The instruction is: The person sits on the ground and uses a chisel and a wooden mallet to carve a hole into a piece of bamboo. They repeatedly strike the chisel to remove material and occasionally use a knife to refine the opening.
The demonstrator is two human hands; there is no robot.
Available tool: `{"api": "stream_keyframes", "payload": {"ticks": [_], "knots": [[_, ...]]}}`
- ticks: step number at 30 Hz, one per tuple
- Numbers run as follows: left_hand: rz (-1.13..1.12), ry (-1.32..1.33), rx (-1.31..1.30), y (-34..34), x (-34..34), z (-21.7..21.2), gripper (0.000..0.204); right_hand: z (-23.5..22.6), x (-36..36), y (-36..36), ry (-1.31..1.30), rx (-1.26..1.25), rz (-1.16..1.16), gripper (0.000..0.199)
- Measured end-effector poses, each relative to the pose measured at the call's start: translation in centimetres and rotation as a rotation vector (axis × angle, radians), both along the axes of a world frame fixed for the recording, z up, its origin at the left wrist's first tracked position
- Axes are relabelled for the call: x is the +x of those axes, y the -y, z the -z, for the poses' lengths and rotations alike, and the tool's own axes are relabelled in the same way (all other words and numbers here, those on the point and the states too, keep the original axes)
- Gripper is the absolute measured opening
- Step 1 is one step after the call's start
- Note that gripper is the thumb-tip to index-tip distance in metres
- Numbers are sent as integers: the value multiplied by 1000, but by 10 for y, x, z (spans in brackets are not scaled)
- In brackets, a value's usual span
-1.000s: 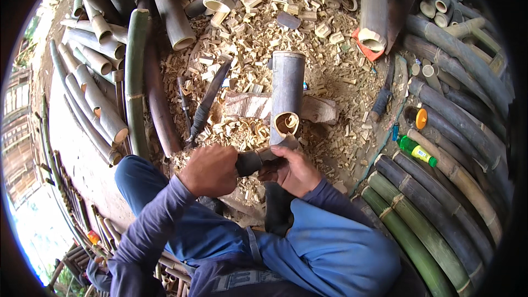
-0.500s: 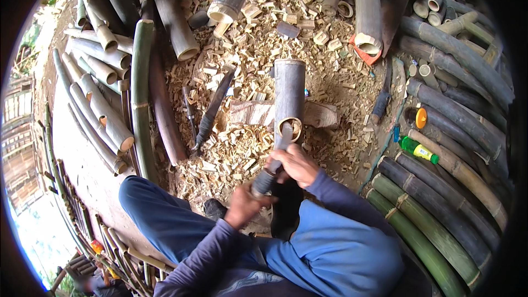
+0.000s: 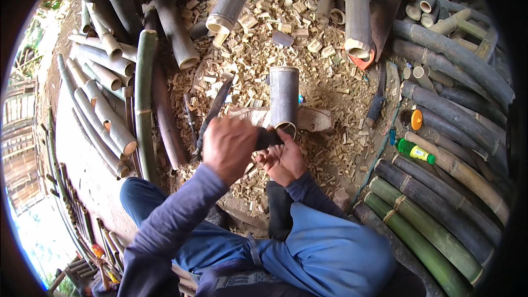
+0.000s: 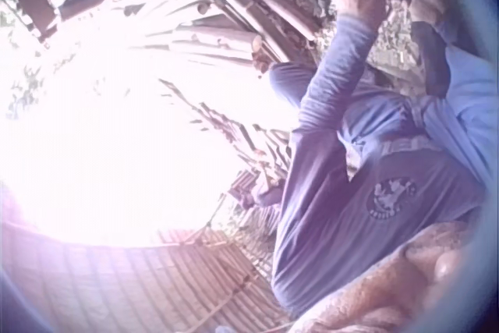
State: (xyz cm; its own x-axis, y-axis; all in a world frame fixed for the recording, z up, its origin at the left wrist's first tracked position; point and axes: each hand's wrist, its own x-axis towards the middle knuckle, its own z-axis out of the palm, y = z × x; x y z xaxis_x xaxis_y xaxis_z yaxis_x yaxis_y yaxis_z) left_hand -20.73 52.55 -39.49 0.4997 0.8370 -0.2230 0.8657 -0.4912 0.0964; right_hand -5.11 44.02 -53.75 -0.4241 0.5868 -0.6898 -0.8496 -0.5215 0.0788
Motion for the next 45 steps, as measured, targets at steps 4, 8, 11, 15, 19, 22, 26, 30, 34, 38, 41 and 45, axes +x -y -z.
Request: {"api": "stream_keyframes", "payload": {"ticks": [4,8,11,15,19,22,26,30,34,38,41,45], "knots": [[-680,487,-584,84,-59,46,28,-44,-8,-9,569,267,-486,26],[-640,170,-543,37,-42,18,27,-47,-1,-21,447,236,-406,27],[-324,43,-340,-19,-13,-18,15,-56,5,-25,251,140,-120,29],[129,-167,-99,-22,39,-38,7,-9,14,-5,-210,108,90,27],[-22,-26,-351,32,-1,-24,12,-27,2,34,265,358,-184,26],[308,274,-721,59,-16,-26,16,-53,21,60,967,887,-513,28],[576,667,-341,59,70,3,65,-31,78,49,1401,1056,-889,27],[596,231,-490,31,128,59,99,19,112,26,1734,994,-1296,27],[352,507,-572,8,125,85,91,-1,144,-13,1888,1002,-1631,27],[-27,796,-427,3,115,81,91,-34,140,-81,1972,1214,-1973,28],[-384,1107,-180,7,106,93,89,-43,104,-134,2149,2048,-1466,24],[-576,1146,174,2,85,81,91,-71,27,-164,2056,2057,-1869,23]]}}
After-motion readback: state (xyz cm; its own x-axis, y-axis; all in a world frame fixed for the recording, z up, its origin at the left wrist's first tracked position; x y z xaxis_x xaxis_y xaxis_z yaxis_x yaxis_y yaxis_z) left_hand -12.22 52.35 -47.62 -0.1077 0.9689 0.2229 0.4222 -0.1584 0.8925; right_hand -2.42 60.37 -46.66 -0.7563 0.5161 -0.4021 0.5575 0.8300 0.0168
